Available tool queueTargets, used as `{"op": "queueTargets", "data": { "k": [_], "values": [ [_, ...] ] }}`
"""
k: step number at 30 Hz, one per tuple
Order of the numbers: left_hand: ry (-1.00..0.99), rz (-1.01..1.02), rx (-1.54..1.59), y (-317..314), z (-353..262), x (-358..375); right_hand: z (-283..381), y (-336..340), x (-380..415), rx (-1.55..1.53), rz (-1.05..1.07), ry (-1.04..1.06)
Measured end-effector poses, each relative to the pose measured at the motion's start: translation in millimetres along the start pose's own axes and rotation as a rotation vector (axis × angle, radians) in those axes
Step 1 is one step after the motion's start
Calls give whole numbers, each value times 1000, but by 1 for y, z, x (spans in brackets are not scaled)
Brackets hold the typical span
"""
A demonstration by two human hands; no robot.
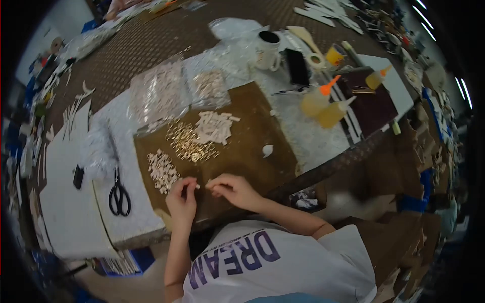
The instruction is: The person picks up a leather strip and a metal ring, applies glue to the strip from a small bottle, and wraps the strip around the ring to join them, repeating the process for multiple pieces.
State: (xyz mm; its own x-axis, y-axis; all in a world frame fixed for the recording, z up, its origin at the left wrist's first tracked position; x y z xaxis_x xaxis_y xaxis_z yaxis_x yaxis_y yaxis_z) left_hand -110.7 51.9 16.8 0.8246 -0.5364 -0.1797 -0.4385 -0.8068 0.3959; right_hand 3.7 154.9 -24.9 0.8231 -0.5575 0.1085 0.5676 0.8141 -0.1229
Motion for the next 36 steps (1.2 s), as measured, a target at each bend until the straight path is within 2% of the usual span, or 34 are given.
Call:
{"op": "queueTargets", "data": {
  "k": [1,5,10,16,21,22,26,30,33,36],
  "values": [
    [-5,10,-98,4,-4,-4,10,6,1,56,-7,111],
    [-118,-56,-241,7,-7,-12,1,35,7,-74,-154,-102],
    [-343,-49,-370,-24,-22,-32,-8,50,12,-108,-171,-174],
    [-266,-39,-425,-44,-13,-53,-4,62,15,-192,-239,-131],
    [-147,-39,-410,-37,-17,-52,7,68,14,-206,-287,-148],
    [-128,-48,-303,-34,-18,-49,8,67,12,-195,-273,-151],
    [232,170,370,-50,-6,-20,11,64,8,-177,-221,-167],
    [217,266,450,-53,-26,2,11,54,7,-215,-176,-195],
    [376,325,539,-61,-11,17,12,42,9,-284,-94,-248],
    [382,342,661,-62,-12,21,5,36,12,-319,-53,-336]
  ]
}}
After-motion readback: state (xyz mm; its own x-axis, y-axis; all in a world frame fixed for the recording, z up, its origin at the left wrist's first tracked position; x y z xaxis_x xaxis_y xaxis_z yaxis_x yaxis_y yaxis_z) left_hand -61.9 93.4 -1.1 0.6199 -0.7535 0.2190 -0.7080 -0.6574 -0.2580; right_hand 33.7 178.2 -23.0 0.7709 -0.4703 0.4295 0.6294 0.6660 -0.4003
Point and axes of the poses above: each hand's wrist, its own x-axis away from the middle knuckle, its own y-axis out of the back of the hand, z = x × y, the point moved 10 cm from there along -x, towards the middle knuckle, and after that the axes turned 8 degrees about -z, right-handed, at the moved point
